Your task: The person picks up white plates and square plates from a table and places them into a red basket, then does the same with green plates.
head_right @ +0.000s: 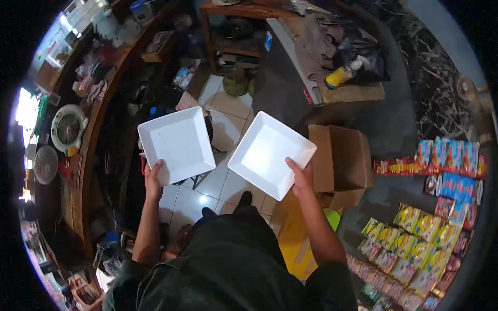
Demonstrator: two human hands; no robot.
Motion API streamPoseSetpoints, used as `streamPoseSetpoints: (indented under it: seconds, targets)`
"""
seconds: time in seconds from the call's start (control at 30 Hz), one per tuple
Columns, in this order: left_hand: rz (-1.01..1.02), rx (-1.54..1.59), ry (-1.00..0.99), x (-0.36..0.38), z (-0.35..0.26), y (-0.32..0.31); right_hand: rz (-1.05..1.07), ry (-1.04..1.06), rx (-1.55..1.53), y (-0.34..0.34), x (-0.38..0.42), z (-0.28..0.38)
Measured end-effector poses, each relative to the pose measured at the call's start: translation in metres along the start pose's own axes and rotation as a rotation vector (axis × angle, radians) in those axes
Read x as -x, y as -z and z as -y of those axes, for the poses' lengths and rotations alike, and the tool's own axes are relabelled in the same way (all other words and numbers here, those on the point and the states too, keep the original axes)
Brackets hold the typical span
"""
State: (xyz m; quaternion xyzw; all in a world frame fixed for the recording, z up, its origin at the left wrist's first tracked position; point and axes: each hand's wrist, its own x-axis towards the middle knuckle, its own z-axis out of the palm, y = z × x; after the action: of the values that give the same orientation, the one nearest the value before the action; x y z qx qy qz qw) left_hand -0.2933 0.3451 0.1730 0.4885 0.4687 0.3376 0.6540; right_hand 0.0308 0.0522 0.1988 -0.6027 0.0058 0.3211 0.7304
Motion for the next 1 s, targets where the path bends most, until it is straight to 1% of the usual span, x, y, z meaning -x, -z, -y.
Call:
streamPoseSetpoints:
  seconds: [0.07, 0.1, 0.13, 0.17, 0.2, 0.3, 0.43, 0.53, 0.6, 0.63, 0.73, 0.83, 0.9, 0.93, 1.0]
  targets:
    - [-0.012, -0.014, -0.034, 0.008, -0.001, -0.006, 0.039, -0.034, -0.011, -0.003, -0.016, -0.004]
    - [-0.072, -0.029, -0.077, 0.013, -0.003, -0.008, 0.055, -0.049, -0.032, -0.008, -0.022, -0.007]
    - [-0.120, -0.028, -0.070, 0.018, -0.005, -0.004, 0.090, -0.077, -0.014, -0.016, -0.028, -0.010]
    - [-0.102, -0.022, -0.047, 0.022, -0.007, 0.002, 0.105, -0.103, -0.034, -0.026, -0.032, -0.013]
    - [-0.118, -0.007, -0.029, 0.033, -0.007, 0.016, 0.149, -0.142, -0.042, -0.046, -0.041, -0.019]
    - [-0.242, 0.016, -0.057, 0.049, -0.008, 0.038, 0.245, -0.216, -0.007, -0.074, -0.052, -0.030]
    - [-0.388, 0.073, -0.072, 0.064, -0.008, 0.072, 0.340, -0.242, 0.053, -0.118, -0.053, -0.036]
    - [-0.448, 0.077, -0.120, 0.067, -0.006, 0.101, 0.395, -0.244, 0.021, -0.146, -0.048, -0.045]
    - [-0.471, 0.086, -0.169, 0.064, -0.004, 0.126, 0.415, -0.132, 0.083, -0.166, -0.041, -0.053]
    - [-0.481, 0.083, -0.212, 0.062, -0.003, 0.140, 0.426, -0.128, 0.087, -0.175, -0.038, -0.057]
    - [-0.539, 0.085, -0.250, 0.054, -0.005, 0.181, 0.434, -0.061, 0.128, -0.208, -0.023, -0.070]
    - [-0.528, 0.103, -0.271, 0.044, -0.008, 0.222, 0.406, -0.024, 0.210, -0.240, -0.002, -0.089]
    - [-0.508, 0.079, -0.275, 0.035, -0.006, 0.249, 0.393, 0.171, 0.325, -0.259, 0.006, -0.111]
    - [-0.491, 0.049, -0.283, 0.033, -0.005, 0.261, 0.396, 0.169, 0.336, -0.268, 0.010, -0.119]
    - [-0.499, 0.035, -0.283, 0.026, -0.003, 0.280, 0.418, 0.279, 0.421, -0.287, 0.015, -0.132]
